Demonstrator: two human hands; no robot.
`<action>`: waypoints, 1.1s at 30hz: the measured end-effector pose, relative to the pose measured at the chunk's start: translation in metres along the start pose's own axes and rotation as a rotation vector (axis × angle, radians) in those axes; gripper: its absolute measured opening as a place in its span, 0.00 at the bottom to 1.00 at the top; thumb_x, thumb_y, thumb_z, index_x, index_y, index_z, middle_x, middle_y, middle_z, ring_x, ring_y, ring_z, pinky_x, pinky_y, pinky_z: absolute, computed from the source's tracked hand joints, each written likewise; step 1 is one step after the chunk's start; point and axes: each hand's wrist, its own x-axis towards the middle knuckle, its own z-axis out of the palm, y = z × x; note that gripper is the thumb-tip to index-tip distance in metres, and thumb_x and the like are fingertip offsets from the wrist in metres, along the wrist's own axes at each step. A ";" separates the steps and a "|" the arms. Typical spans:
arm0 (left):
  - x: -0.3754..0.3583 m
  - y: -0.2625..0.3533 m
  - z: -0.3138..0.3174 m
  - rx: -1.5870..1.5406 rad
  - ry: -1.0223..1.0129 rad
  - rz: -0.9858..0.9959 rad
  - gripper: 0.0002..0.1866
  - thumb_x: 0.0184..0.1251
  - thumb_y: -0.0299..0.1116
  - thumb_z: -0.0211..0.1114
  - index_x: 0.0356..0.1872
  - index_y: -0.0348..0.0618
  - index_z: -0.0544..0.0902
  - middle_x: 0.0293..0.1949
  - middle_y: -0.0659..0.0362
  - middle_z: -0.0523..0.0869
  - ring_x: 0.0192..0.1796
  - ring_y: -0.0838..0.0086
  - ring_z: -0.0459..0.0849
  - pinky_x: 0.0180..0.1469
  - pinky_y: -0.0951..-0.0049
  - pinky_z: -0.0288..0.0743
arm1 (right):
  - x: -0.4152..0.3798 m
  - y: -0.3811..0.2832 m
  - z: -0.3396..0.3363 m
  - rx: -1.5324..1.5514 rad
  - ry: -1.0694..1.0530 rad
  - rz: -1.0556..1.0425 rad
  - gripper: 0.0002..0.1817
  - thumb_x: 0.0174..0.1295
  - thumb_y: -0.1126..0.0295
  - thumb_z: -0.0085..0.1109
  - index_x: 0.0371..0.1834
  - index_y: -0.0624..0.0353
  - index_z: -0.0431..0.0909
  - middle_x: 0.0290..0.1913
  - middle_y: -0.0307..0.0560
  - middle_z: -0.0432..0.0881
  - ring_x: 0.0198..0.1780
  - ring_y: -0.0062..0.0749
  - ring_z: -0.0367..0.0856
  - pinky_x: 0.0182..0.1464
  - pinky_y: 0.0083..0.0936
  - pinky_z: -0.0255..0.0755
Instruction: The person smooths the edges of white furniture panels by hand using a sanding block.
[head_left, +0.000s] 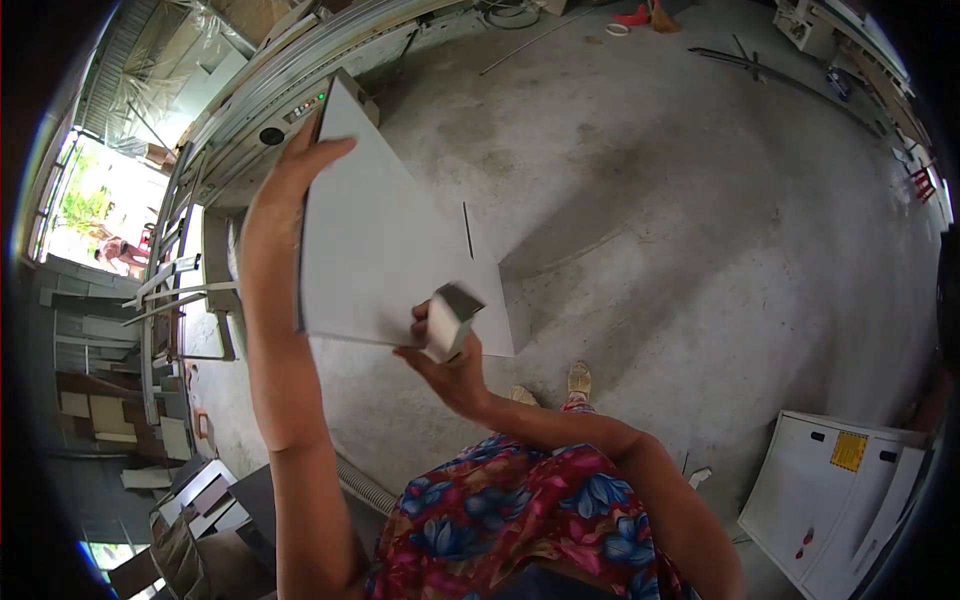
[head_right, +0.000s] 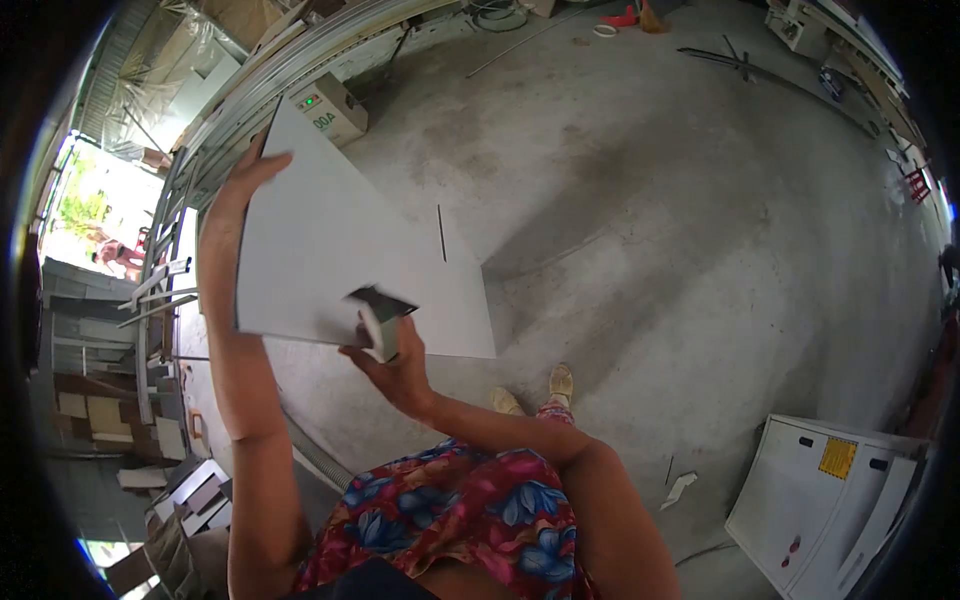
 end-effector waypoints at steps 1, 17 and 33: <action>-0.002 -0.003 -0.004 0.015 -0.066 0.007 0.36 0.54 0.31 0.63 0.67 0.40 0.65 0.56 0.54 0.76 0.55 0.72 0.74 0.60 0.76 0.63 | -0.002 0.002 -0.001 -0.097 -0.067 -0.056 0.20 0.49 0.79 0.70 0.45 0.58 0.75 0.47 0.42 0.76 0.45 0.21 0.75 0.43 0.20 0.74; -0.038 -0.005 -0.054 0.573 0.105 -0.153 0.34 0.63 0.36 0.59 0.69 0.39 0.60 0.67 0.47 0.65 0.68 0.63 0.64 0.69 0.68 0.53 | -0.022 0.150 -0.150 0.233 0.063 0.924 0.22 0.67 0.54 0.50 0.46 0.64 0.62 0.23 0.48 0.76 0.16 0.27 0.74 0.16 0.25 0.69; -0.052 0.005 -0.018 0.632 0.307 -0.215 0.30 0.64 0.38 0.58 0.66 0.35 0.66 0.61 0.47 0.73 0.61 0.67 0.73 0.64 0.69 0.61 | 0.034 0.233 -0.146 0.183 0.065 1.147 0.17 0.70 0.61 0.42 0.55 0.60 0.61 0.31 0.50 0.79 0.21 0.26 0.73 0.20 0.25 0.70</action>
